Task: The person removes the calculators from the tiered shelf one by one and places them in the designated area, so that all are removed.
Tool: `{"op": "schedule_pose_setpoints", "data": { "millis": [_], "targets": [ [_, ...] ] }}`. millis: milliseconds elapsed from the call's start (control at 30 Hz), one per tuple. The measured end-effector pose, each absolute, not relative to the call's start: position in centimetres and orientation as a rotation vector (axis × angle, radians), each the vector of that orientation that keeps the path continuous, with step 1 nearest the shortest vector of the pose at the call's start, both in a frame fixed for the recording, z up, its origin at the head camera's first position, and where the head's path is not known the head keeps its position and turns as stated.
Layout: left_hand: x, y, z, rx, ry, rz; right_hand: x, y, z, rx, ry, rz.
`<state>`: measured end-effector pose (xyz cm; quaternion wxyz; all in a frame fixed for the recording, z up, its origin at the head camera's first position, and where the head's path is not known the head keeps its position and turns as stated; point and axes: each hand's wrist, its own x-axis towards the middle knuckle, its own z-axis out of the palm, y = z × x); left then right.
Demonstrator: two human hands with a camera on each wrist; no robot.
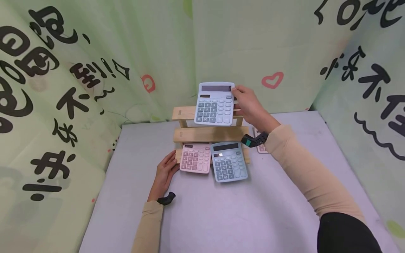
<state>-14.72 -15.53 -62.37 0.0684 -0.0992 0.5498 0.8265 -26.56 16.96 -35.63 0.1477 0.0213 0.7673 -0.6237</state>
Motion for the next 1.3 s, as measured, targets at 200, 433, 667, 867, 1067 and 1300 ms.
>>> {"op": "schedule_pose_setpoints", "data": {
  "millis": [200, 433, 667, 867, 1067, 1300],
  "targets": [
    [-14.7, -15.4, -62.3, -0.318, 1.652, 2.494, -25.8, 17.7, -34.9, 0.048, 2.156, -1.815],
    [-14.8, -15.4, -62.3, -0.323, 1.647, 2.495, -25.2, 19.3, -34.7, 0.014, 2.095, -1.855],
    [-14.8, -15.7, -62.4, -0.316, 1.642, 2.491, -24.8, 21.5, -34.8, 0.058, 2.043, -1.891],
    [-14.8, -15.7, -62.4, -0.32, 1.62, 2.504, -24.9, 23.3, -34.9, 0.084, 2.027, -1.878],
    [-14.8, -15.8, -62.5, -0.305, 1.629, 2.5, -24.9, 25.4, -35.0, 0.129, 2.027, -1.814],
    [-14.7, -15.7, -62.6, -0.29, 1.643, 2.488, -25.3, 28.8, -36.2, 0.161, 1.994, -1.819]
  ]
}}
